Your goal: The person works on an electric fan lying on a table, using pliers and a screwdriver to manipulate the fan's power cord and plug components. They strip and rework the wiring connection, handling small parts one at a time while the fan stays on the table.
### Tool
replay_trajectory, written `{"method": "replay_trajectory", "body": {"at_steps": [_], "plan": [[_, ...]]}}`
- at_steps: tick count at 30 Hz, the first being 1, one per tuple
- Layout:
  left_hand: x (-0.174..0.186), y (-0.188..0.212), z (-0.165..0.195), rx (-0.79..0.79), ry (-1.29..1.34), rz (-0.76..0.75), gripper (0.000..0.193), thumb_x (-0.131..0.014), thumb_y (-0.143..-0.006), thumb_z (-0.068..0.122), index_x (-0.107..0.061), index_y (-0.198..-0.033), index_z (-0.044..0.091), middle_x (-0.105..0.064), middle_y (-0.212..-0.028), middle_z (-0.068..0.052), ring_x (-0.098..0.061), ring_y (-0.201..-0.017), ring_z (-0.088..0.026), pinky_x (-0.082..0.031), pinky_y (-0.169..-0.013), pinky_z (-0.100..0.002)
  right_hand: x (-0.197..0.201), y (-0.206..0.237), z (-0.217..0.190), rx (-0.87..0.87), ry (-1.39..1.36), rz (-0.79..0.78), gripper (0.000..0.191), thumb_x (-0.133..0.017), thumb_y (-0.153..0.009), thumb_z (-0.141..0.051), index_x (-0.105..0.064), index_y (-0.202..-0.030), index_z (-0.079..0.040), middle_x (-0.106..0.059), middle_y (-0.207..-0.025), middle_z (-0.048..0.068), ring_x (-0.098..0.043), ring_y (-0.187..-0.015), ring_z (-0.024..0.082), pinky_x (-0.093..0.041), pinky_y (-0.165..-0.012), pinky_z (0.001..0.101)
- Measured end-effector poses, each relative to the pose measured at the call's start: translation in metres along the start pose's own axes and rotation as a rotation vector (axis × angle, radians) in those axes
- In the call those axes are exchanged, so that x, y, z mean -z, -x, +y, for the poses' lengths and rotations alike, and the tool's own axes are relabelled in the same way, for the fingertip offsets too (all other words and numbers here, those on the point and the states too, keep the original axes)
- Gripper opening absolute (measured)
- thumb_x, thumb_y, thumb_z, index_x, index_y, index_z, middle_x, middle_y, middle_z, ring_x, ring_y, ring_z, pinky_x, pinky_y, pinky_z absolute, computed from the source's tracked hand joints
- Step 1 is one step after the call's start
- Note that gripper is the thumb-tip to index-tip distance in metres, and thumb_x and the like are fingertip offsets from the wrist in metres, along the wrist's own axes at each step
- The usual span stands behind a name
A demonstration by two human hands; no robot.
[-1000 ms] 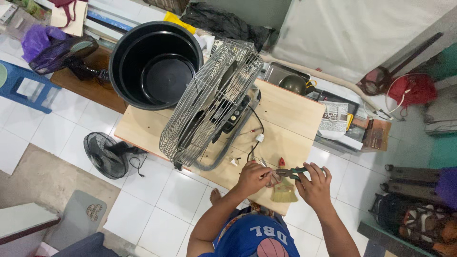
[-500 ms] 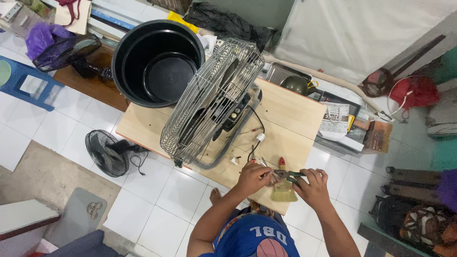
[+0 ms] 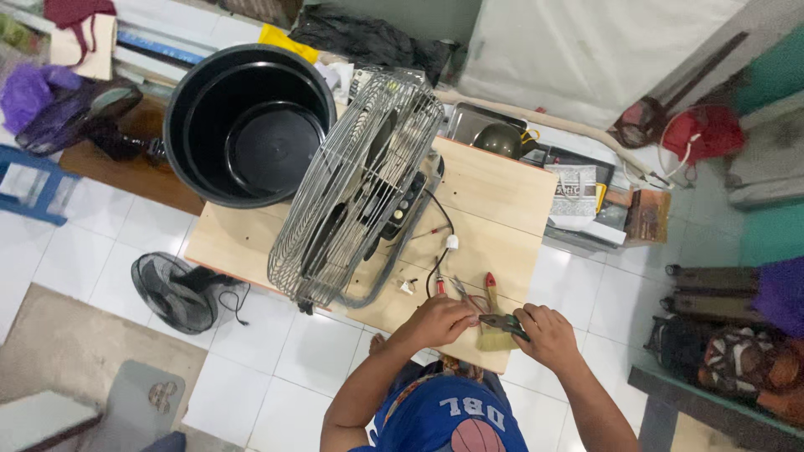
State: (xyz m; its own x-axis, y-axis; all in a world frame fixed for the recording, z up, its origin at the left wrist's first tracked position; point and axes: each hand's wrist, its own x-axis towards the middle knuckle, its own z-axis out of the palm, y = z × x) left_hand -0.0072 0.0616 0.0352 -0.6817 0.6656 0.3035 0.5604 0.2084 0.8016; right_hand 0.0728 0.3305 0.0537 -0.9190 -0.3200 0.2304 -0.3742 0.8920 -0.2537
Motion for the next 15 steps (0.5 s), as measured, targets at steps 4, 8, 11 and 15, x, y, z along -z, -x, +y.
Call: {"method": "replay_trajectory", "body": {"at_steps": [4, 8, 11, 15], "plan": [[0.01, 0.011, -0.001, -0.065, 0.018, -0.006, 0.01, -0.07, -0.094, 0.012, -0.072, -0.103, 0.01, -0.072, -0.088, -0.01, -0.069, -0.083, -0.032, -0.054, -0.079, -0.046, -0.004, 0.002, -0.012, 0.04, 0.081, 0.052, 0.051, -0.083, -0.062, -0.025, -0.067, -0.108, -0.009, -0.064, -0.105, 0.006, -0.064, -0.083, 0.023, -0.05, -0.067, 0.0396], [0.019, 0.026, 0.001, -0.143, 0.034, 0.0, 0.01, -0.07, -0.095, 0.009, -0.069, -0.105, 0.007, -0.073, -0.092, -0.011, -0.07, -0.086, -0.032, -0.053, -0.081, -0.046, -0.004, 0.002, -0.03, 0.118, 0.161, 0.134, 0.052, -0.082, -0.061, -0.022, -0.067, -0.108, -0.01, -0.063, -0.106, 0.006, -0.064, -0.084, 0.023, -0.049, -0.068, 0.0395], [0.03, 0.039, 0.002, -0.158, 0.038, -0.005, 0.011, -0.07, -0.094, 0.009, -0.068, -0.104, 0.006, -0.073, -0.093, -0.01, -0.069, -0.086, -0.03, -0.052, -0.081, -0.044, -0.008, -0.002, -0.049, 0.116, 0.152, 0.154, 0.053, -0.082, -0.058, -0.025, -0.066, -0.108, -0.011, -0.062, -0.105, 0.006, -0.065, -0.086, 0.025, -0.05, -0.069, 0.0402], [0.047, 0.059, 0.001, -0.231, -0.083, -0.078, 0.014, -0.069, -0.092, 0.007, -0.07, -0.106, 0.006, -0.069, -0.086, -0.009, -0.068, -0.085, -0.028, -0.052, -0.084, -0.043, -0.015, -0.005, -0.073, -0.036, -0.001, -0.028, 0.055, -0.083, -0.058, -0.029, -0.067, -0.107, -0.012, -0.065, -0.106, 0.003, -0.065, -0.084, 0.022, -0.052, -0.073, 0.0378]]}}
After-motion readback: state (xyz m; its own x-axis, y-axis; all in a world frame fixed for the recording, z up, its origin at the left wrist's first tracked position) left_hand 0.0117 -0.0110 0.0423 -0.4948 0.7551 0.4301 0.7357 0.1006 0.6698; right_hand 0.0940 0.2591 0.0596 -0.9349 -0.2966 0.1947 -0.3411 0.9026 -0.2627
